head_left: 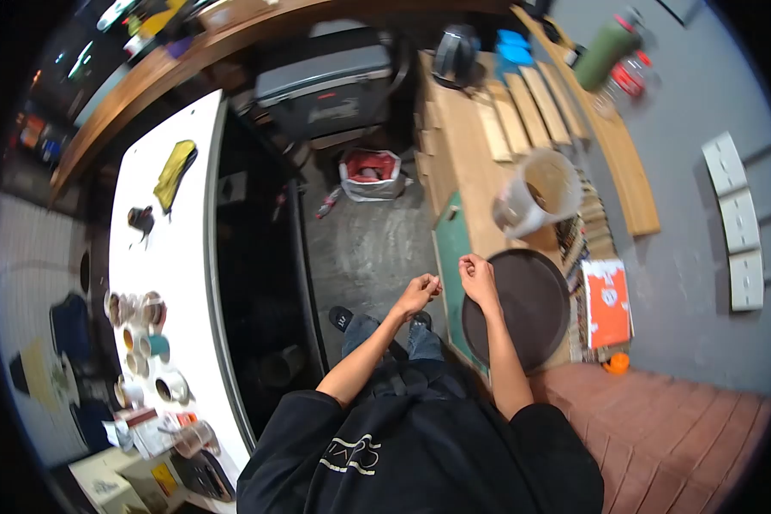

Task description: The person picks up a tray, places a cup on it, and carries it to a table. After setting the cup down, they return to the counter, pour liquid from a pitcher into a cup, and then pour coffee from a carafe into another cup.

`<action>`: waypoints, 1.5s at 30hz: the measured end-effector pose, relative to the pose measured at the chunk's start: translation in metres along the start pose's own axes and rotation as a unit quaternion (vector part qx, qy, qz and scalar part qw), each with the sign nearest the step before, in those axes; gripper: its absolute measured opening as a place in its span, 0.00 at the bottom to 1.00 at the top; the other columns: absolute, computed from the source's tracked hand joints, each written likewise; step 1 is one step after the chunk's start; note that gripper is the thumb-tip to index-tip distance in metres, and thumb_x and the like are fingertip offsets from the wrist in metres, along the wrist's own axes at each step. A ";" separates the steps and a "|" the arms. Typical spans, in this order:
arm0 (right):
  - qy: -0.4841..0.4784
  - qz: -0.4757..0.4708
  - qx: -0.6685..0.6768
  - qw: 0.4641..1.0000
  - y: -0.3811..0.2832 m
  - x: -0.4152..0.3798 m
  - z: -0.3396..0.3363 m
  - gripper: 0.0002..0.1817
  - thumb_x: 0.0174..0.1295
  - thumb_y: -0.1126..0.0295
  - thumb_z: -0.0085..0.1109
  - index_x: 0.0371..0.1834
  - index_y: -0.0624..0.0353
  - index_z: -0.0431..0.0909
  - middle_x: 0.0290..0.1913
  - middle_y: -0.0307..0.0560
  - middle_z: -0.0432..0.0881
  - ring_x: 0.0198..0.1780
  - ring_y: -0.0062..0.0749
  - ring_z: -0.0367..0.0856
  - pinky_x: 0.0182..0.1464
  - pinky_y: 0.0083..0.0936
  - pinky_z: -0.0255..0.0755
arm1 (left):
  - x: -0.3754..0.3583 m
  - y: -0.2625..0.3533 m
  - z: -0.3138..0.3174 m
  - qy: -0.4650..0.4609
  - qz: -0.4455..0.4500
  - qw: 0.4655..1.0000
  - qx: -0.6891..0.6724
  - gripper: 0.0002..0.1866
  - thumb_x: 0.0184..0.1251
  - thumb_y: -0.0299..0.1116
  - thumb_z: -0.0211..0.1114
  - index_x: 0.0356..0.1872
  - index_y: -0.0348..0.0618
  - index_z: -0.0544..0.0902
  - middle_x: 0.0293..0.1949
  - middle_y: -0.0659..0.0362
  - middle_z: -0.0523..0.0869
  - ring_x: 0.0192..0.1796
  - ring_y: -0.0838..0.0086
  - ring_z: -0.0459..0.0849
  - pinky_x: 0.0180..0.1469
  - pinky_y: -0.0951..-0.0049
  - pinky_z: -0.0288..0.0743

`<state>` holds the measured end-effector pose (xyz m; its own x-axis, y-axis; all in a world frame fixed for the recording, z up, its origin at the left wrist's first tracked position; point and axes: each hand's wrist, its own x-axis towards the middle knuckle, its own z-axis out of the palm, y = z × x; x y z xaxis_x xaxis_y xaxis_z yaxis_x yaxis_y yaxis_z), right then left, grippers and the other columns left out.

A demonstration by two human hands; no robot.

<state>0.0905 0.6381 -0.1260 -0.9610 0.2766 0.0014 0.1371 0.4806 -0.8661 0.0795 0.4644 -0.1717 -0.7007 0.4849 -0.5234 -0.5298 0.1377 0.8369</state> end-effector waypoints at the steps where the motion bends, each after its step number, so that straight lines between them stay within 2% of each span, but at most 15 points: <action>1: -0.023 -0.017 0.003 1.000 -0.014 0.010 0.014 0.08 0.63 0.72 0.58 0.36 0.69 0.79 0.22 0.43 0.78 0.22 0.19 0.73 0.28 0.22 0.71 | -0.008 0.010 -0.020 0.001 0.020 0.999 -0.036 0.19 0.77 0.47 0.51 0.40 0.39 0.77 0.37 0.60 0.81 0.39 0.77 0.80 0.43 0.76 0.74; 2: -0.056 -0.030 0.000 0.998 -0.029 0.021 0.028 0.08 0.64 0.72 0.58 0.36 0.68 0.79 0.21 0.42 0.77 0.22 0.18 0.71 0.27 0.22 0.69 | -0.017 0.021 -0.041 0.010 0.013 0.999 -0.049 0.17 0.77 0.46 0.51 0.37 0.43 0.76 0.39 0.60 0.81 0.44 0.76 0.80 0.50 0.72 0.75; 4: -0.111 -0.036 0.002 0.993 -0.079 0.036 0.058 0.09 0.66 0.70 0.57 0.35 0.67 0.79 0.19 0.39 0.75 0.22 0.17 0.66 0.26 0.21 0.64 | -0.039 0.039 -0.083 0.062 0.047 0.994 -0.073 0.17 0.77 0.46 0.51 0.37 0.43 0.76 0.38 0.60 0.82 0.44 0.76 0.80 0.50 0.72 0.75; 7: -0.176 -0.087 0.031 0.980 -0.126 0.060 0.124 0.10 0.67 0.70 0.55 0.36 0.68 0.78 0.25 0.43 0.81 0.29 0.20 0.79 0.34 0.22 0.74 | -0.077 0.060 -0.145 0.142 0.117 0.974 -0.132 0.18 0.77 0.46 0.52 0.35 0.41 0.77 0.33 0.62 0.82 0.38 0.79 0.80 0.43 0.76 0.75; 10: -0.237 -0.177 0.084 0.952 -0.187 0.070 0.195 0.10 0.66 0.69 0.56 0.35 0.68 0.78 0.25 0.48 0.80 0.27 0.24 0.78 0.33 0.24 0.71 | -0.122 0.080 -0.203 0.225 0.169 0.946 -0.160 0.20 0.77 0.46 0.51 0.32 0.40 0.78 0.31 0.62 0.82 0.35 0.81 0.80 0.42 0.79 0.74; 18: -0.429 -0.260 0.140 0.854 -0.315 0.034 0.342 0.10 0.66 0.70 0.55 0.37 0.68 0.79 0.27 0.46 0.82 0.28 0.23 0.79 0.33 0.23 0.71 | -0.241 0.067 -0.308 0.405 0.230 0.870 -0.163 0.20 0.78 0.45 0.49 0.30 0.41 0.77 0.30 0.63 0.81 0.35 0.81 0.79 0.41 0.79 0.72; 24: -0.516 -0.292 0.157 0.790 -0.370 0.015 0.410 0.10 0.67 0.69 0.55 0.39 0.67 0.79 0.29 0.48 0.83 0.32 0.27 0.83 0.34 0.23 0.74 | -0.293 0.048 -0.346 0.617 0.303 0.693 -0.219 0.08 0.73 0.35 0.57 0.41 0.41 0.74 0.29 0.63 0.77 0.32 0.80 0.78 0.38 0.79 0.75; 26: -0.542 -0.300 0.184 0.763 -0.386 0.018 0.434 0.11 0.67 0.69 0.56 0.45 0.66 0.78 0.31 0.48 0.83 0.34 0.29 0.85 0.34 0.24 0.75 | -0.303 0.045 -0.360 0.682 0.302 0.635 -0.200 0.09 0.70 0.32 0.61 0.44 0.41 0.72 0.36 0.62 0.76 0.34 0.80 0.77 0.40 0.76 0.76; 29: -0.558 -0.316 0.217 0.736 -0.432 0.021 0.463 0.11 0.67 0.70 0.56 0.48 0.66 0.77 0.31 0.49 0.83 0.33 0.28 0.85 0.35 0.23 0.75 | -0.315 0.054 -0.379 0.746 0.278 0.575 -0.191 0.18 0.64 0.27 0.66 0.50 0.40 0.68 0.43 0.59 0.73 0.42 0.77 0.77 0.44 0.73 0.78; 31: -0.566 -0.338 0.202 0.724 -0.463 0.023 0.482 0.14 0.66 0.70 0.58 0.52 0.65 0.76 0.31 0.47 0.82 0.30 0.25 0.82 0.33 0.22 0.73 | -0.319 0.062 -0.390 0.816 0.277 0.499 -0.089 0.27 0.58 0.23 0.69 0.55 0.40 0.65 0.47 0.57 0.71 0.46 0.76 0.74 0.46 0.74 0.78; 32: -0.571 -0.343 0.225 0.712 -0.476 0.024 0.493 0.15 0.65 0.69 0.60 0.52 0.66 0.76 0.29 0.46 0.81 0.29 0.23 0.81 0.32 0.21 0.72 | -0.321 0.067 -0.397 0.827 0.268 0.487 -0.083 0.36 0.52 0.22 0.72 0.61 0.40 0.61 0.49 0.54 0.69 0.52 0.70 0.72 0.50 0.70 0.77; 33: -0.576 -0.347 0.246 0.699 -0.488 0.024 0.503 0.16 0.65 0.69 0.61 0.53 0.66 0.76 0.28 0.44 0.80 0.27 0.21 0.79 0.30 0.20 0.71 | -0.321 0.074 -0.404 0.834 0.264 0.477 -0.086 0.36 0.52 0.22 0.72 0.61 0.40 0.61 0.49 0.54 0.69 0.52 0.70 0.72 0.50 0.70 0.77; 36: -0.585 -0.369 0.241 0.681 -0.518 0.023 0.527 0.18 0.64 0.67 0.63 0.53 0.67 0.76 0.25 0.42 0.78 0.24 0.18 0.75 0.27 0.19 0.68 | -0.317 0.091 -0.422 0.912 0.173 0.371 0.016 0.45 0.48 0.25 0.76 0.66 0.39 0.56 0.55 0.48 0.66 0.59 0.63 0.69 0.61 0.61 0.73; 43: -0.647 -0.406 0.182 0.619 -0.542 0.018 0.569 0.14 0.63 0.69 0.62 0.48 0.67 0.79 0.26 0.43 0.81 0.21 0.19 0.72 0.25 0.20 0.66 | -0.316 0.101 -0.452 0.941 0.110 0.316 0.040 0.53 0.46 0.29 0.78 0.71 0.36 0.51 0.58 0.42 0.68 0.62 0.54 0.70 0.63 0.57 0.68; 45: -0.664 -0.402 0.188 0.602 -0.546 0.015 0.570 0.10 0.65 0.72 0.59 0.45 0.67 0.79 0.28 0.47 0.83 0.22 0.21 0.75 0.26 0.21 0.67 | -0.321 0.100 -0.459 0.931 0.119 0.341 0.046 0.54 0.46 0.30 0.78 0.71 0.36 0.50 0.60 0.40 0.69 0.63 0.52 0.70 0.65 0.56 0.66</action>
<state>-0.1352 -0.0947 0.0622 -0.0602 -0.9482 0.3118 -0.3242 -0.2769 -0.9046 0.0318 -0.0741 0.0062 0.1477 -0.8868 0.4379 -0.3947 0.3531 0.8483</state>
